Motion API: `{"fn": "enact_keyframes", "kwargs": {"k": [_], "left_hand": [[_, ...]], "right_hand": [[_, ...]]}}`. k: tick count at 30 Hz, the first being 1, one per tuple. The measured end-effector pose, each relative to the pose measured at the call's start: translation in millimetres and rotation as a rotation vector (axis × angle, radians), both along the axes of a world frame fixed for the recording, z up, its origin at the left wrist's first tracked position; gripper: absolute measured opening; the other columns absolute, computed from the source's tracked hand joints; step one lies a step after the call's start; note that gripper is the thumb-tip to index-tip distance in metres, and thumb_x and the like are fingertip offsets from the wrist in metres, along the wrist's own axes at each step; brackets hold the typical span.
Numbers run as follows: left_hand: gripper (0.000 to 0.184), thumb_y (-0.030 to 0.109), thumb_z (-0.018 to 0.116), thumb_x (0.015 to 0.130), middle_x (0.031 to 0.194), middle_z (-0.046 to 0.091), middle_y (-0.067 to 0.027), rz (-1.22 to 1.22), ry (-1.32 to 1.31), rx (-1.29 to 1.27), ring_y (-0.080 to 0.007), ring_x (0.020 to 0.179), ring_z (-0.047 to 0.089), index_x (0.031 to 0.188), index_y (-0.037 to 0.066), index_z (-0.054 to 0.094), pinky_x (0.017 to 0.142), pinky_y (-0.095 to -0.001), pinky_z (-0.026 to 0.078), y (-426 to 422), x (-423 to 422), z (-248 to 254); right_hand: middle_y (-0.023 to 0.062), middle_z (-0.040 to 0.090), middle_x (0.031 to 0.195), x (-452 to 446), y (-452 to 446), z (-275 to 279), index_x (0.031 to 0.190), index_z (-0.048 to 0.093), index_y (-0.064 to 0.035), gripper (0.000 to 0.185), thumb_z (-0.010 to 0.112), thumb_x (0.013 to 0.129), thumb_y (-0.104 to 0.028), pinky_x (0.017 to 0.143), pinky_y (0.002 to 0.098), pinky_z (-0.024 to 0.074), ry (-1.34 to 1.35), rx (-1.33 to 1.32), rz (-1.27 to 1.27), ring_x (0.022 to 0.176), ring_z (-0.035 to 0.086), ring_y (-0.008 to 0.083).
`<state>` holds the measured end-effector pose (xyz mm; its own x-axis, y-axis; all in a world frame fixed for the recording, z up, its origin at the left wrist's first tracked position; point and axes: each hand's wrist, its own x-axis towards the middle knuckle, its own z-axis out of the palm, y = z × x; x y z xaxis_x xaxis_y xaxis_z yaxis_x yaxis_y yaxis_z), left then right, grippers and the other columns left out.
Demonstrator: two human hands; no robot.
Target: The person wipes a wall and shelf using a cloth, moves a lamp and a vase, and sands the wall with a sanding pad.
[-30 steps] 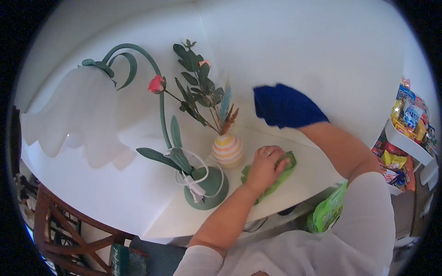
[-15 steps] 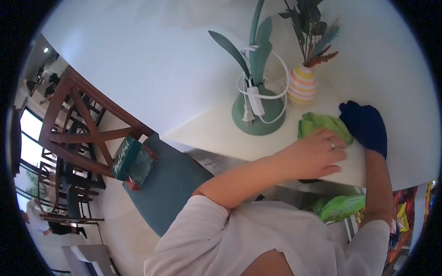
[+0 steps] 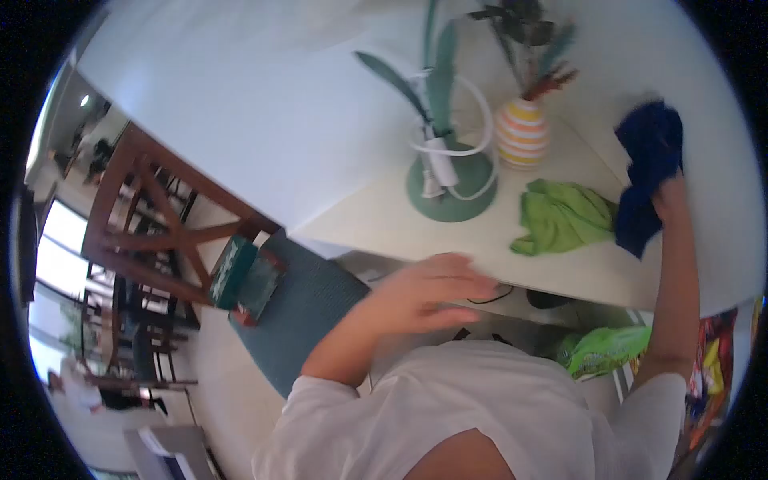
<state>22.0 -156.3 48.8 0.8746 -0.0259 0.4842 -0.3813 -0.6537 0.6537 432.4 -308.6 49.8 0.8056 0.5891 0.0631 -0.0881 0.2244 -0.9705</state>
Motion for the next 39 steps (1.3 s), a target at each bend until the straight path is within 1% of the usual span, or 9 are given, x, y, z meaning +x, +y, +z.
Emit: {"fn": "enact_keyframes", "kwargs": {"k": [3, 6, 10, 19, 20, 23, 32, 35, 39], "left_hand": [[0.011, 0.011, 0.062, 0.080, 0.086, 0.064, -0.0106, 0.698, -0.150, -0.415, -0.0176, 0.078, 0.059, 0.088, 0.004, 0.063, 0.070, -0.0281, 0.046, 39.3, -104.9, -20.3], [0.018, 0.018, 0.058, 0.082, 0.093, 0.061, -0.0083, 1.711, 0.226, 0.331, -0.0250, 0.090, 0.056, 0.094, 0.006, 0.061, 0.079, -0.0350, 0.045, 89.3, -195.4, -40.9], [0.028, 0.022, 0.056, 0.081, 0.114, 0.056, -0.0103, 1.899, 0.732, 0.759, -0.0307, 0.112, 0.047, 0.105, 0.008, 0.058, 0.089, -0.0390, 0.041, 111.1, -268.0, -120.3], [0.024, 0.015, 0.047, 0.087, 0.101, 0.060, -0.0172, 2.128, 0.234, 0.197, -0.0337, 0.096, 0.056, 0.106, 0.003, 0.056, 0.082, -0.0408, 0.044, 115.3, -267.1, -83.8], [0.026, 0.016, 0.045, 0.090, 0.099, 0.060, -0.0217, 2.001, -0.073, 0.400, -0.0349, 0.091, 0.057, 0.103, -0.003, 0.055, 0.079, -0.0407, 0.045, 116.5, -266.2, -73.9], [0.026, 0.016, 0.047, 0.090, 0.097, 0.060, -0.0151, 1.634, -0.377, -0.260, -0.0241, 0.084, 0.057, 0.101, -0.006, 0.053, 0.074, -0.0336, 0.044, 74.2, -189.0, 2.5], [0.033, 0.016, 0.046, 0.090, 0.113, 0.053, -0.0094, 0.206, -0.060, -1.151, -0.0205, 0.105, 0.050, 0.119, 0.001, 0.045, 0.091, -0.0353, 0.040, -48.0, 68.5, 102.6], [0.036, 0.019, 0.044, 0.091, 0.116, 0.050, -0.0082, -0.023, -0.149, -1.420, -0.0214, 0.106, 0.049, 0.124, 0.005, 0.040, 0.089, -0.0356, 0.040, -63.0, 154.5, 131.9], [0.040, 0.023, 0.043, 0.092, 0.127, 0.040, -0.0121, 0.196, -0.694, -0.782, -0.0231, 0.111, 0.042, 0.126, 0.006, 0.032, 0.093, -0.0372, 0.036, -46.8, 278.7, 159.9]], "right_hand": [[0.0127, 0.049, 0.121, 2.2, 0.5, -34.4, 0.131, 0.034, -0.0003, 0.048, 0.044, 0.092, -0.026, 0.095, 0.0306, 0.0341, -0.574, -0.527, 0.192, 0.110, 0.047, 0.0198], [0.0240, 0.051, 0.118, -9.2, -4.1, -62.9, 0.120, 0.047, 0.0009, 0.047, 0.046, 0.088, -0.033, 0.094, 0.0345, 0.0352, -0.848, -0.949, 0.063, 0.112, 0.048, 0.0313], [0.0300, 0.054, 0.102, 15.9, -15.1, -91.9, 0.101, 0.058, 0.0051, 0.044, 0.047, 0.083, -0.034, 0.087, 0.0416, 0.0400, -0.791, -1.249, -0.047, 0.102, 0.050, 0.0414], [0.0306, 0.057, 0.093, 11.7, -18.5, -95.5, 0.090, 0.061, 0.0066, 0.046, 0.049, 0.081, -0.037, 0.082, 0.0444, 0.0425, -0.845, -1.265, -0.050, 0.093, 0.055, 0.0425], [0.0293, 0.058, 0.093, -2.7, -17.1, -87.3, 0.089, 0.062, 0.0062, 0.047, 0.050, 0.081, -0.038, 0.080, 0.0449, 0.0434, -0.793, -1.228, -0.068, 0.091, 0.056, 0.0421], [0.0284, 0.058, 0.092, -21.1, -9.7, -73.6, 0.088, 0.063, 0.0032, 0.047, 0.051, 0.079, -0.041, 0.079, 0.0438, 0.0445, -0.739, -1.201, -0.084, 0.090, 0.057, 0.0404], [0.0233, 0.058, 0.103, -21.6, -8.1, -69.1, 0.108, 0.058, -0.0030, 0.045, 0.053, 0.078, -0.037, 0.085, 0.0390, 0.0431, -0.687, -0.389, -0.125, 0.097, 0.055, 0.0377], [0.0239, 0.059, 0.101, -57.8, -24.2, -21.0, 0.107, 0.057, -0.0002, 0.048, 0.052, 0.079, -0.039, 0.084, 0.0394, 0.0434, -0.654, -0.970, 0.074, 0.096, 0.055, 0.0386], [0.0257, 0.059, 0.097, -32.9, -13.9, -68.2, 0.102, 0.058, 0.0022, 0.052, 0.051, 0.079, -0.043, 0.083, 0.0406, 0.0439, -0.707, -0.840, 0.040, 0.093, 0.056, 0.0394]]}}
